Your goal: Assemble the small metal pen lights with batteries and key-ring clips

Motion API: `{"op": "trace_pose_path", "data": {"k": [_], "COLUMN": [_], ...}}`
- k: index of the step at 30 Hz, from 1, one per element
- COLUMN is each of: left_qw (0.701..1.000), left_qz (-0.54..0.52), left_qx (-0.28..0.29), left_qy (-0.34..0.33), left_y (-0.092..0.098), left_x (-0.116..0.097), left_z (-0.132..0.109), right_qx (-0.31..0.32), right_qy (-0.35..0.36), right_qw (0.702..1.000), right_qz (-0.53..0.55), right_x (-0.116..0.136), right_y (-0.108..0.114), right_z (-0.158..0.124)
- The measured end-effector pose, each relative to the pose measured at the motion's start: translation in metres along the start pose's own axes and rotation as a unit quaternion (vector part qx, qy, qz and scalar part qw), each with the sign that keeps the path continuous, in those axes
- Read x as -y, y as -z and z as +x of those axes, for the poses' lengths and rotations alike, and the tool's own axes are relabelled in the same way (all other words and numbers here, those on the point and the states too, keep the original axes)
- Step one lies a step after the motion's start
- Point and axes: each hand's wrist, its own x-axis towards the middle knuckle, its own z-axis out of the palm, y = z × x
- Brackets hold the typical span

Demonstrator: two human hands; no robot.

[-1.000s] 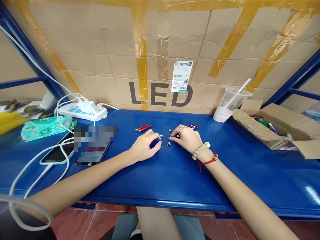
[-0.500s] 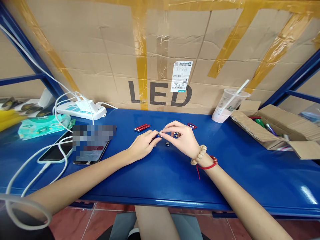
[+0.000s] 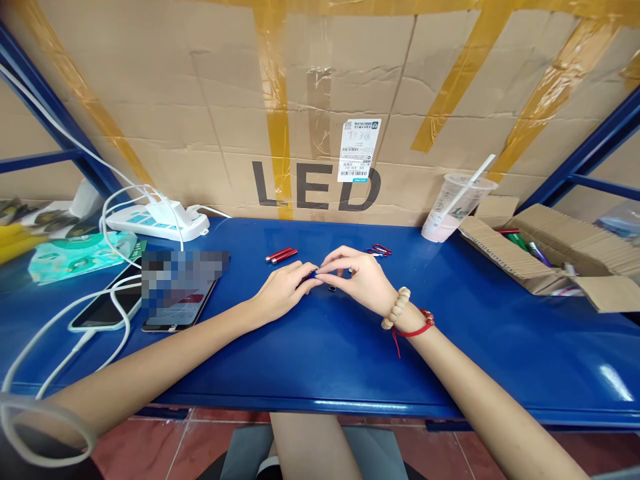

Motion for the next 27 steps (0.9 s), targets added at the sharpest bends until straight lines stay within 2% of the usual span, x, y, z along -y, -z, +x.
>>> {"op": "trace_pose_path", "data": {"k": [4,8,12,19,27], "left_qw": [1.000,0.999,0.999,0.999,1.000], "left_qz": [-0.012,-0.031,-0.038,-0.027,-0.012], "left_qx": [-0.017,-0.021,-0.016,-0.010,-0.023], "left_qy": [0.017,0.023,0.020,0.016,0.005], "left_y": [0.000,0.001,0.001,-0.001,-0.001], "left_x": [0.000,-0.001,-0.001,-0.001,-0.002], "left_z": [0.000,0.000,0.000,-0.001,-0.003], "right_qx": [-0.036,-0.077,-0.030,0.043,0.024], "right_qy": [-0.018,-0.064,-0.061,-0.050,-0.012], "right_qw": [0.999,0.983,0.962,0.951,0.954], "right_qz": [-0.031,-0.152,-0.265,-0.303,-0.297], "right_x": [-0.002,-0.012,-0.032,-0.051,-0.048], "right_y": [0.002,0.009,0.008,-0.002,-0.002], "right_z": [0.000,-0.001,-0.003,-0.005,-0.004]}}
